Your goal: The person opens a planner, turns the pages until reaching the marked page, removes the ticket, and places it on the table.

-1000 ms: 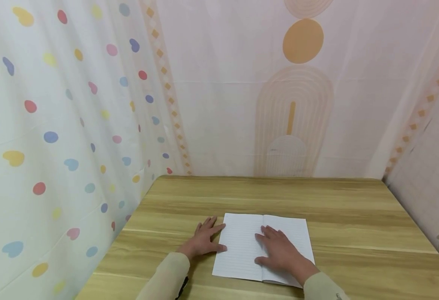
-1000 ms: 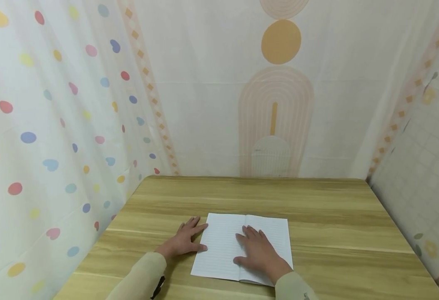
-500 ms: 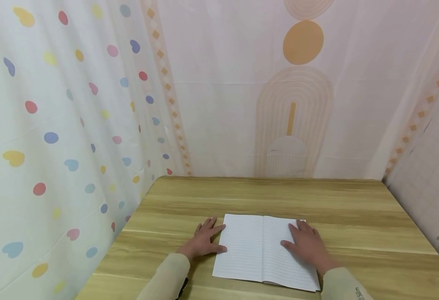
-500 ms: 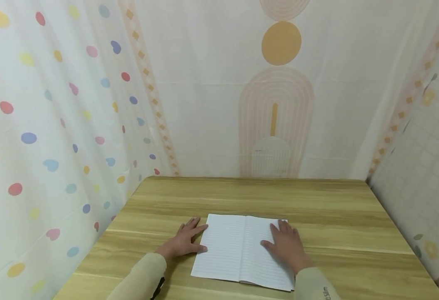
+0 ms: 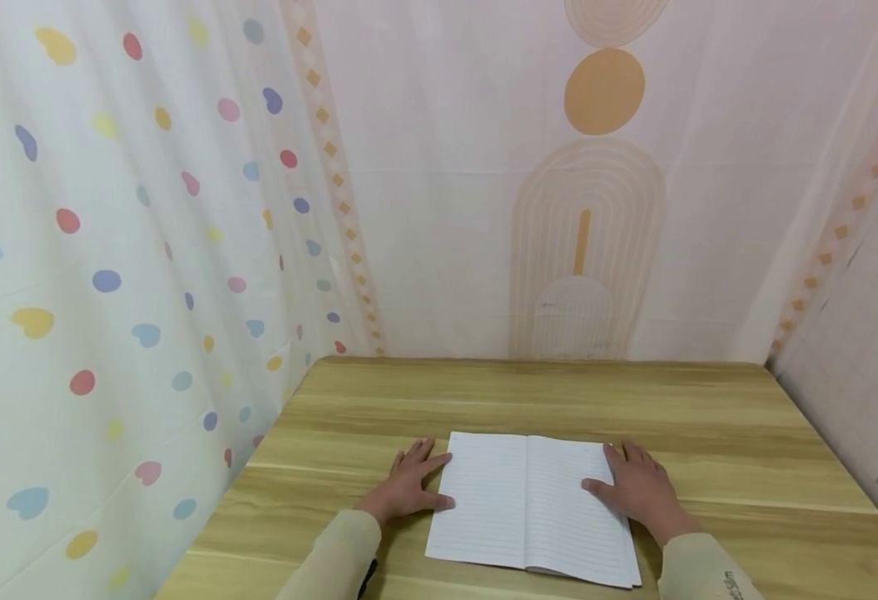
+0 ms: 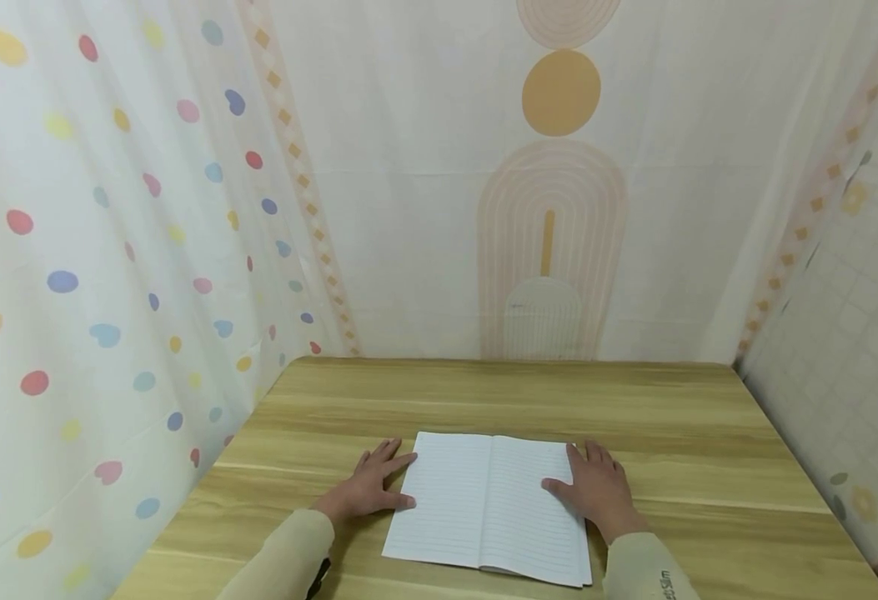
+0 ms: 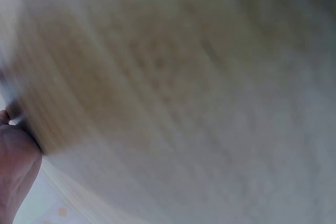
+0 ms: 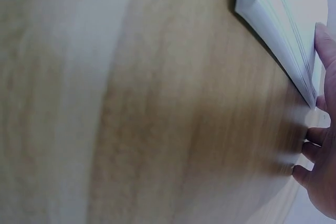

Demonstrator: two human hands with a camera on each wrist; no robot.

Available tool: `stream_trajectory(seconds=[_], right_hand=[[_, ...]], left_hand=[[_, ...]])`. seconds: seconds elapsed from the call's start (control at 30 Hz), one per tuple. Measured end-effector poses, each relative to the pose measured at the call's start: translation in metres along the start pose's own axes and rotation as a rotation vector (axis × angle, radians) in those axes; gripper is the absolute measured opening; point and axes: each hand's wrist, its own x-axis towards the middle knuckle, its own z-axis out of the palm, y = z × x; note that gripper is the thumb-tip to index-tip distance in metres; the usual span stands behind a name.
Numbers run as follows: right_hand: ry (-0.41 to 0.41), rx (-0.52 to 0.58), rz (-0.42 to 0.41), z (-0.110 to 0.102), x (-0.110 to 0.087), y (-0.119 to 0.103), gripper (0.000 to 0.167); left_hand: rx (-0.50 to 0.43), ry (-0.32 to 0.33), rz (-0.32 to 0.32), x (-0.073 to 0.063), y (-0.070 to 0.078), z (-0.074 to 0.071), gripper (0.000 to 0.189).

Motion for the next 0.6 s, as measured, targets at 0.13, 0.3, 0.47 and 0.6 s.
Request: stream_trajectory(seconds=[0.13, 0.3, 0.47, 0.6], right_hand=[[0.003, 0.001, 0.006, 0.0013, 0.0005, 0.0009, 0.085], [0.017, 0.013, 0.013, 0.0053, 0.0011, 0.0029, 0.086], [0.036, 0.005, 0.012, 0.0074, 0.0026, 0.0042, 0.082], [0.057, 0.017, -0.001, 0.0086, 0.0019, 0.0052, 0.077]], left_hand=[[-0.004, 0.006, -0.003, 0.0000, 0.0002, 0.0011, 0.082], [-0.015, 0.011, -0.005, -0.0014, 0.0017, 0.0020, 0.081], [-0.008, 0.009, -0.011, -0.0001, 0.0003, 0.0020, 0.082], [-0.001, 0.006, -0.007, 0.0005, -0.0001, 0.0015, 0.082]])
